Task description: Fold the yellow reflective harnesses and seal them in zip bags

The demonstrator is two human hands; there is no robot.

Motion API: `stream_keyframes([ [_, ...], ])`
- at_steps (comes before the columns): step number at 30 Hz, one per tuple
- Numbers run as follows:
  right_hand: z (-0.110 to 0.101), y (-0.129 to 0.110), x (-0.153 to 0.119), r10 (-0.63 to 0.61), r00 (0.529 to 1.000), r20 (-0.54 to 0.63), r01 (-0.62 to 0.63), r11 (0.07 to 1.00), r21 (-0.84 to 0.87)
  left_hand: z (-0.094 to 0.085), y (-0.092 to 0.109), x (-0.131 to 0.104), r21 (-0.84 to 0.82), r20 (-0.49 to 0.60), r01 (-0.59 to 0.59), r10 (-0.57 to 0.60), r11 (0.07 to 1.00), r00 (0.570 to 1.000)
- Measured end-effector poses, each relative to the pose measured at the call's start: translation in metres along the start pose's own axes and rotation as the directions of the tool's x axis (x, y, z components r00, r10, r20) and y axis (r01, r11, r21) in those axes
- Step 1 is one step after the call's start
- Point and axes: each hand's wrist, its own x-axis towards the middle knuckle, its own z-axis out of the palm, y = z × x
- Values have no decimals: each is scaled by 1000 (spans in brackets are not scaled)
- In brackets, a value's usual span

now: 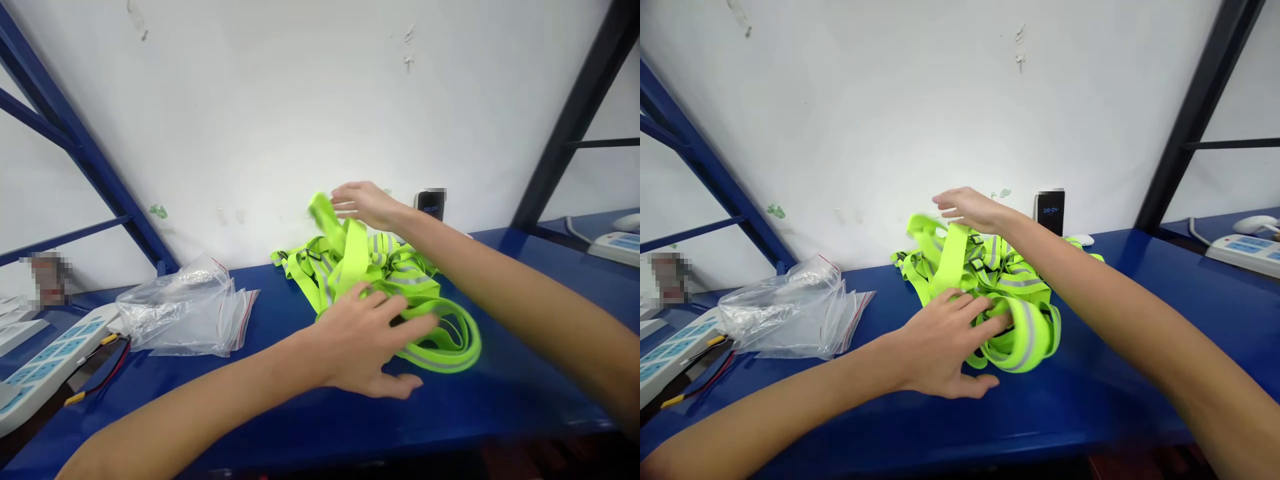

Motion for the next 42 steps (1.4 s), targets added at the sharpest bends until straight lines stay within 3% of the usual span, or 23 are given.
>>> stream_keyframes([
  [2,-2,-3,-4,-23,977,214,35,998,-52,13,-6,-6,-10,94,165,-164,986,982],
  [3,-4,-4,-7,-58,971,233,85,991,-107,21,-12,-12,-18,116,241,-238,970,964],
  [5,-6,-4,-16,-161,973,164,195,957,-216,35,-26,-27,-90,129,375,-362,923,923],
  [8,-10,9,-39,-307,947,90,320,904,-283,52,-41,-45,-331,125,499,-488,800,864],
  [11,-16,35,-77,-418,893,169,450,808,-380,63,-46,-54,-575,57,462,-529,676,846],
  [14,-27,63,-120,-551,787,278,617,699,-362,67,-47,-58,-712,9,393,-551,583,835],
  [19,-38,81,-160,-532,812,240,583,718,-381,69,-47,-66,-827,-24,343,-638,445,770],
  [22,-35,79,-160,-459,815,353,574,720,-391,72,-46,-70,-874,-21,332,-710,355,704],
  [25,-29,76,-157,-385,789,480,594,677,-434,74,-45,-70,-908,42,348,-775,234,631],
  [27,-26,74,-158,-344,776,529,608,632,-481,75,-44,-69,-903,64,363,-763,230,644],
  [31,-24,71,-161,-255,772,582,604,580,-547,73,-45,-66,-873,62,369,-678,319,733],
  [37,-27,71,-163,-237,758,608,624,537,-568,72,-46,-63,-858,147,428,-664,283,734],
  [42,-26,77,-165,-279,743,608,660,453,-599,72,-41,-66,-846,110,426,-677,321,728],
])
